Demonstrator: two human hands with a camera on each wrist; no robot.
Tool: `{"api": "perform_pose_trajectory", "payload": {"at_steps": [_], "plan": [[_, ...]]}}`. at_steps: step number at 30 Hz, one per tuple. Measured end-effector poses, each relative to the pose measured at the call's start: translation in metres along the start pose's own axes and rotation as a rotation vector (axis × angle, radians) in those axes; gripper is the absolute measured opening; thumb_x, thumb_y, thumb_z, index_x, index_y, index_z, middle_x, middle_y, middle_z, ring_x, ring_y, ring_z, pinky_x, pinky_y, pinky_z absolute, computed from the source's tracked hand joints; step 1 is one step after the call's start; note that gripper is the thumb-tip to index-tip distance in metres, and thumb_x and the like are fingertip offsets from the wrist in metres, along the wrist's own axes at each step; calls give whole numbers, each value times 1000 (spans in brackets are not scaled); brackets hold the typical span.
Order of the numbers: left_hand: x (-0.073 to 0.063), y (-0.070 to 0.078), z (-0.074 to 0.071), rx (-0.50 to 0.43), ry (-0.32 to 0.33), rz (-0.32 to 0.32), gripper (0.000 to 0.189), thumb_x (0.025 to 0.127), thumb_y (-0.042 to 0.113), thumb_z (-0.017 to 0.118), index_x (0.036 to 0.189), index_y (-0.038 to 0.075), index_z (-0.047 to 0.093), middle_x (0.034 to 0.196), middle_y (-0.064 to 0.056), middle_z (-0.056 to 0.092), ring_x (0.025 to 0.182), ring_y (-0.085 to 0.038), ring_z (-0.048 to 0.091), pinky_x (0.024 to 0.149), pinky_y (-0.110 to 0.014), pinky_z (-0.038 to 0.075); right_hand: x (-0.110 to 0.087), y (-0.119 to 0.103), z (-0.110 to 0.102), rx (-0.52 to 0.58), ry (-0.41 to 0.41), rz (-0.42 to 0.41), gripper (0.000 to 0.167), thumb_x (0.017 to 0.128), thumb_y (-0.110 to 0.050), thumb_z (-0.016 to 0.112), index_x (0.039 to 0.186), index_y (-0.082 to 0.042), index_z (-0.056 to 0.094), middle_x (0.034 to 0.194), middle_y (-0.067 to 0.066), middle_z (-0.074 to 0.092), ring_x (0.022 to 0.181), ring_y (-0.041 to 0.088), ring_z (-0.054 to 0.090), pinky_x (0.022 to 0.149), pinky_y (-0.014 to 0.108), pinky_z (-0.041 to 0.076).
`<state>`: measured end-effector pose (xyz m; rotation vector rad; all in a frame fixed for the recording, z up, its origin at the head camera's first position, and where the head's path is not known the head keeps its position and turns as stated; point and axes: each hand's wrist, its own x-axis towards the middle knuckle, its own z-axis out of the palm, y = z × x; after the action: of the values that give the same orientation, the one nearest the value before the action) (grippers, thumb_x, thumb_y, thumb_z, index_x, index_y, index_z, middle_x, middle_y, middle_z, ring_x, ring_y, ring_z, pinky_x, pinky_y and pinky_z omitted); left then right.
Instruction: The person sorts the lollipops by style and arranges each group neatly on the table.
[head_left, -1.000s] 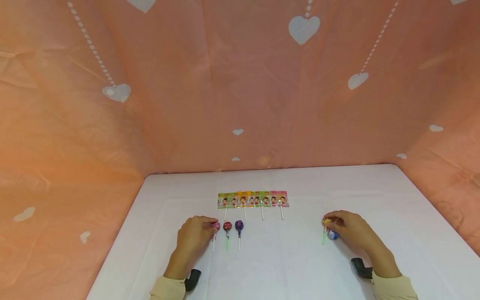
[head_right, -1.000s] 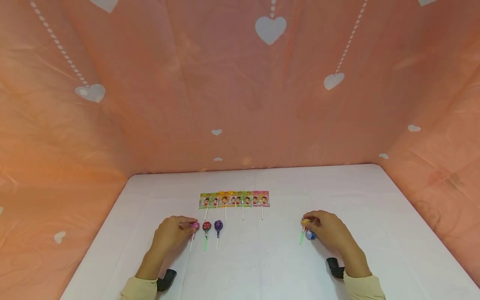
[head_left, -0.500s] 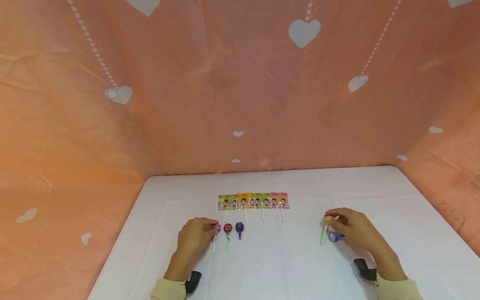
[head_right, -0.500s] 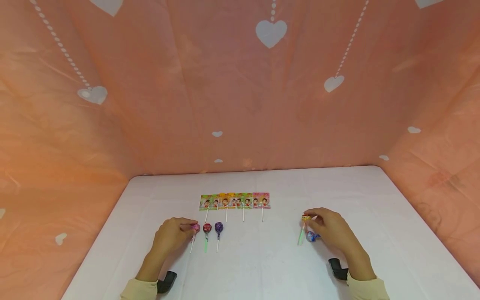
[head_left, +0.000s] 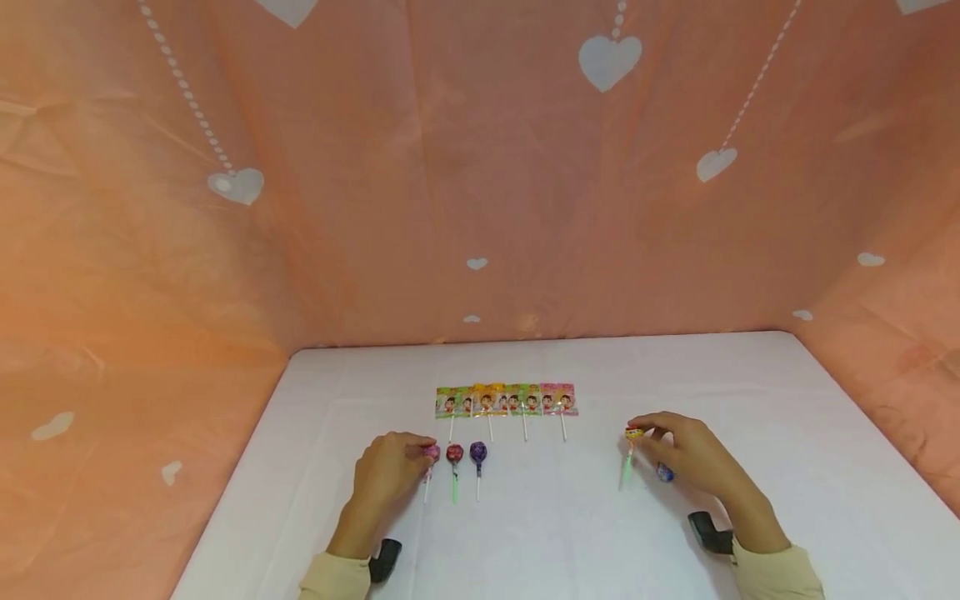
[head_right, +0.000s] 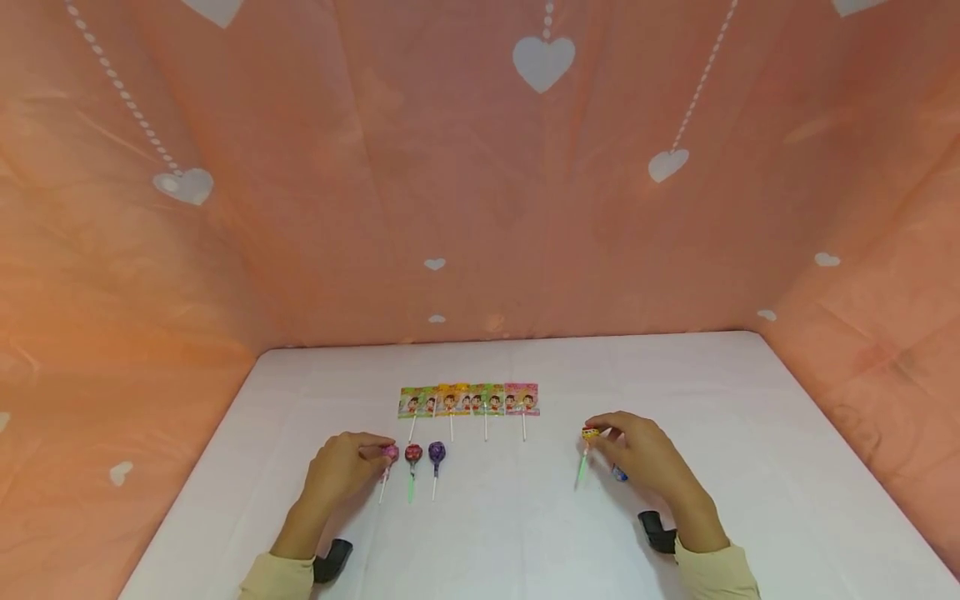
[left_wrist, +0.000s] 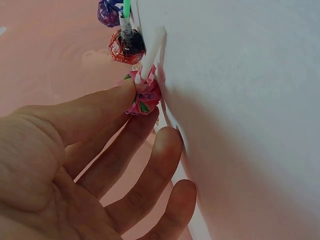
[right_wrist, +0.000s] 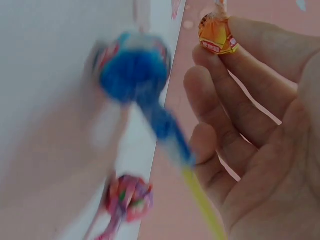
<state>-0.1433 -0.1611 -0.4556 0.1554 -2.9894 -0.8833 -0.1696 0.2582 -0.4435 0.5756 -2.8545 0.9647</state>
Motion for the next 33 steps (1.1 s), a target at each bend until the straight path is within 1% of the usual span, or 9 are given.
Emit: {"api": "perform_pose_trajectory", "payload": {"at_steps": [4,8,12,18,25,28,33], "plan": [[0,0,0,-2,-8,-4,22,82,18,76,103,20,80,105,-7,78,112,-38,67,73,-47,54,8,-6,10,10,-10,-11,21,90,-20,72,110,-17,74,97,-6,71,79,-1,55,63,21,41],[-1,-1,0,-1,-7,-1,21,82,17,76,103,20,80,105,-8,78,111,-38,67,74,-48,54,18,-16,20,-13,-10,-26,20,90,-21,72,110,-19,75,101,-7,72,83,1,57,71,24,44],[0,-1,0,-4,-3,8,21,82,17,76,103,19,80,103,-7,78,111,-37,67,74,-48,54,26,-29,30,0,-22,-41,20,90,-24,71,110,-21,75,99,-10,72,84,2,59,75,26,46],[1,-1,-1,2,3,8,21,82,17,76,102,20,80,105,-8,78,111,-37,67,77,-50,54,37,-48,47,36,-59,-76,22,90,-24,72,111,-17,75,91,-12,69,81,1,57,71,23,44],[0,-1,-1,6,-19,-8,20,83,18,77,103,18,80,107,-8,77,112,-37,66,83,-54,53,49,-66,65,46,-109,-142,22,90,-25,72,110,-15,75,94,-8,71,82,2,59,76,26,47],[0,0,-1,3,-23,-3,21,84,18,77,104,18,80,107,-7,77,112,-37,66,82,-53,53,53,-74,71,38,-124,-144,23,91,-26,70,112,-15,74,92,-9,70,82,2,60,77,27,48],[0,0,-2,2,-9,4,22,82,18,76,104,19,80,107,-8,77,112,-37,67,77,-51,54,61,-88,82,31,-158,-123,22,91,-24,69,111,-17,75,92,-10,70,83,4,60,77,27,49]]}}
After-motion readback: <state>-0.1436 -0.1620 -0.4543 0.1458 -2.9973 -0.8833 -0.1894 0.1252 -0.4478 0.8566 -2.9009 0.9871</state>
